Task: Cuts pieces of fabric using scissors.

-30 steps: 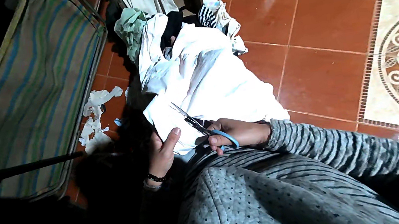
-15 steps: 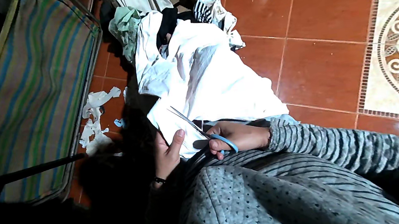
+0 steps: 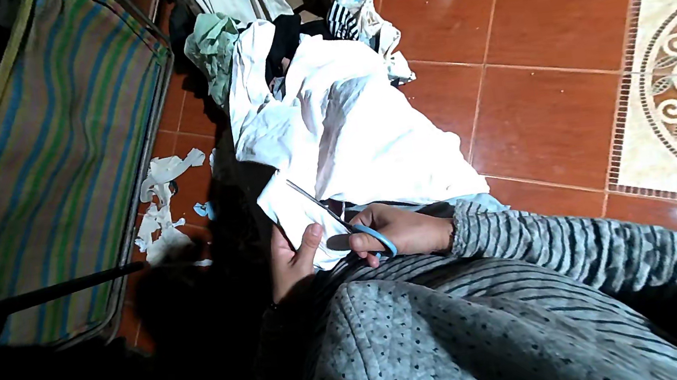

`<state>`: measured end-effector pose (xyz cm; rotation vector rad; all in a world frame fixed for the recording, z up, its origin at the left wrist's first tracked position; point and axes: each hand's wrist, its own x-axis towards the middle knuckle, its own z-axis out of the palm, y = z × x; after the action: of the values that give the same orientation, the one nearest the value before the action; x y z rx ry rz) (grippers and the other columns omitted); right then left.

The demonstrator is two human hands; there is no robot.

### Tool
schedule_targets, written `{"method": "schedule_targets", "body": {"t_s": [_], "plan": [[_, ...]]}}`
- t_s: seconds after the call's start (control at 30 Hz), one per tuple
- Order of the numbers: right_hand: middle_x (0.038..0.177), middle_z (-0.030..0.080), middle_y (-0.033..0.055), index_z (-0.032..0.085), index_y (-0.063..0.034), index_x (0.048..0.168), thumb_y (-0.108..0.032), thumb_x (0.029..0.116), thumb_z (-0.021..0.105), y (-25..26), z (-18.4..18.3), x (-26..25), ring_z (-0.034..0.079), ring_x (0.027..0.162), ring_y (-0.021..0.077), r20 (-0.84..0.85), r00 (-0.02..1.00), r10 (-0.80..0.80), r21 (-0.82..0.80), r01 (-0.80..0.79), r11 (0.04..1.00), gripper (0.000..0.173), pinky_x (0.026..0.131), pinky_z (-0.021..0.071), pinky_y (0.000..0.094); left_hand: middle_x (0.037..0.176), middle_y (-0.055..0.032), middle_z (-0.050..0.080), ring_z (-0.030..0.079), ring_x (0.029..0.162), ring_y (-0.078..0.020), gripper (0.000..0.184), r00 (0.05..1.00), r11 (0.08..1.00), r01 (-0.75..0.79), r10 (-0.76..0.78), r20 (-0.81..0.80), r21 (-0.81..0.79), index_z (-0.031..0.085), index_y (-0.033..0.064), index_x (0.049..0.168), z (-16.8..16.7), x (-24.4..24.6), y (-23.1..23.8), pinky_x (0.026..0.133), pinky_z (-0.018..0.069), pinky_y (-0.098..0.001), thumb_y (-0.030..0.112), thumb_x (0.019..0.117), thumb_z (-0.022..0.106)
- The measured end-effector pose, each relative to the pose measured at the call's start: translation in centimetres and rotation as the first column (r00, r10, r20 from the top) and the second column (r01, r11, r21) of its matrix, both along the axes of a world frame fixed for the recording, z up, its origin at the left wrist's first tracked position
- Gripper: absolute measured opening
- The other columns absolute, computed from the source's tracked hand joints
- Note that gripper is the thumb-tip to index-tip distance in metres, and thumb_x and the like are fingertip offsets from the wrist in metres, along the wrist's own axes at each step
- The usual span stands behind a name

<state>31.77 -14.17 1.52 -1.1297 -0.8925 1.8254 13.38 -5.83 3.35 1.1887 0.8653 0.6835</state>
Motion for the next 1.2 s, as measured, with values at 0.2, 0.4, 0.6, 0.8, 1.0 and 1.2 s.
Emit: {"method": "schedule_targets", "body": {"t_s": [0.2,0.4,0.6,0.8,1.0,1.2], "plan": [[0.062,0.062,-0.0102,0.063,-0.0176,0.072,-0.046,0.0947,0.068,0.1,-0.1,0.0,0.058,0.054,-0.0002,0.029,0.999,-0.016,-0.065,0.018,0.998,0.037,0.053,0.0487,0.0174,0.113,-0.0107,0.066,0.069,0.101,-0.0078,0.059,0.981,0.994,0.066,-0.05,-0.185,0.086,0.034,-0.0122,0.14,-0.2,-0.5,1.5,0.092,0.0587,-0.0262,0.001,0.0914,0.065],[0.059,0.06,-0.0093,0.063,-0.014,0.074,-0.048,0.0921,0.072,0.6,0.2,0.1,0.056,0.052,0.0005,0.269,0.96,0.074,-0.081,-0.054,0.995,0.039,0.053,0.0473,0.0209,0.131,-0.0295,0.056,0.06,0.115,-0.0432,0.069,0.599,0.819,0.237,0.3,-0.742,0.522,0.048,-0.003,0.142,1.6,0.9,5.5,0.095,0.0503,-0.0591,0.019,0.083,0.076],[0.057,0.052,-0.0057,0.061,-0.0084,0.071,-0.043,0.0888,0.077,0.4,0.8,2.5,0.048,0.05,0.0029,0.391,0.874,0.288,0.019,-0.321,0.947,0.042,0.05,0.0403,0.0258,0.104,-0.0232,0.072,0.07,0.097,-0.0402,0.03,0.471,0.72,0.487,0.26,-0.843,0.494,0.073,-0.0014,0.113,2.2,0.4,7.4,0.085,0.0552,-0.0589,0.016,0.0886,0.071],[0.061,0.059,-0.0094,0.067,-0.0113,0.077,-0.029,0.0897,0.074,3.9,5.6,7.7,0.052,0.053,-0.0022,0.424,0.898,0.115,0.195,-0.214,0.957,0.023,0.051,0.044,0.0193,0.118,-0.0237,0.069,0.065,0.115,-0.0383,0.036,0.2,0.85,0.522,-0.032,-0.979,0.079,0.067,-0.0009,0.125,3.8,-0.9,6.1,0.101,0.0487,-0.0566,0.022,0.1046,0.049],[0.096,0.067,0.0222,0.066,0.002,0.104,-0.027,0.0911,0.075,16.7,3.8,3.8,0.066,0.092,0.0403,0.87,0.493,0.005,0.08,-0.15,0.986,0.033,0.078,0.0515,0.063,0.125,-0.0235,0.066,0.065,0.118,-0.038,0.04,0.197,0.872,0.489,-0.105,-0.975,0.004,0.058,0.0009,0.139,2.8,-0.5,4.7,0.101,0.0491,-0.0567,0.017,0.103,0.048],[0.138,0.054,0.0267,0.054,0.0009,0.137,-0.029,0.0898,0.078,21.5,1.4,-5.9,0.054,0.125,0.0484,0.941,0.336,0.03,0.038,-0.195,0.98,0.061,0.087,0.0531,0.0617,0.134,-0.0218,0.061,0.06,0.124,-0.0341,0.037,0.173,0.89,0.455,-0.078,-0.982,0.01,0.065,0.0012,0.132,3.2,0.0,4.2,0.106,0.0471,-0.0484,0.018,0.1024,0.05]]}}
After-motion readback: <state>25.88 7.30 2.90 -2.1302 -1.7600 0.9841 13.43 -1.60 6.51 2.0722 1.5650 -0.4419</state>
